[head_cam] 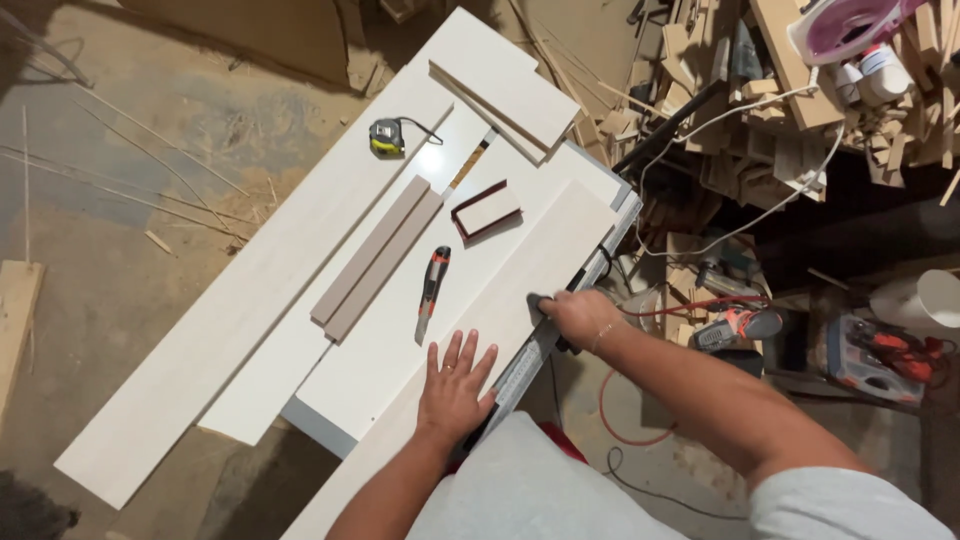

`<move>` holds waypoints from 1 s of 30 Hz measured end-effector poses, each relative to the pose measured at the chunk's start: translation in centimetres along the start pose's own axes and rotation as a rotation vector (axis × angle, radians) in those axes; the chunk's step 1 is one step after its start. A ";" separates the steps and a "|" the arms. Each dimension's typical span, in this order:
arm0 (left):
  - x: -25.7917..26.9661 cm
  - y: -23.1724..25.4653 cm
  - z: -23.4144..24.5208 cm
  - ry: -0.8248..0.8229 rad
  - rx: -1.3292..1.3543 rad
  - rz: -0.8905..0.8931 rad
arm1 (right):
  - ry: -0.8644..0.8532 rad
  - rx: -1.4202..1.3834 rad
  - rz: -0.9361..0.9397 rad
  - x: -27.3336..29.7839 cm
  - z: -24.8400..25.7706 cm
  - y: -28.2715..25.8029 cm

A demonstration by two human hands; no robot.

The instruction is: Trimming and sanding the edges of laminated wood panels on a workbench

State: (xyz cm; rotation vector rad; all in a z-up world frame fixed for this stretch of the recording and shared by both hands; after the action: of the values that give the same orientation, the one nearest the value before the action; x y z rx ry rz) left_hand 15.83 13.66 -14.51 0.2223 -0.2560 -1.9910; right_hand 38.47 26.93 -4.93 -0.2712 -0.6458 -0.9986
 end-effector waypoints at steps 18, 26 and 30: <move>0.1 -0.1 -0.6 0.020 -0.037 -0.002 | 0.012 -0.139 -0.181 -0.1 -2.0 -0.7; 0.0 0.0 0.0 -0.042 -0.029 -0.001 | -0.064 -0.172 -0.212 1.5 0.2 -1.2; -0.1 0.0 0.1 -0.034 -0.026 -0.003 | 0.131 -0.168 -0.202 -0.9 -4.0 2.1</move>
State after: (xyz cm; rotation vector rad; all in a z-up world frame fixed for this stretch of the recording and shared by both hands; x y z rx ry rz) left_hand 15.87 13.80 -14.39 0.1723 -0.2519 -2.0017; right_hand 41.40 26.69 -8.51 -0.2893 -0.4764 -1.2571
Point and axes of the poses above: each hand's wrist, its own x-axis away from the middle knuckle, its own z-axis out of the back of the hand, y = z × x, the point moved 2 cm from there along -x, towards the middle knuckle, and after that the axes turned 1 degree about y, right-handed, at the moved point
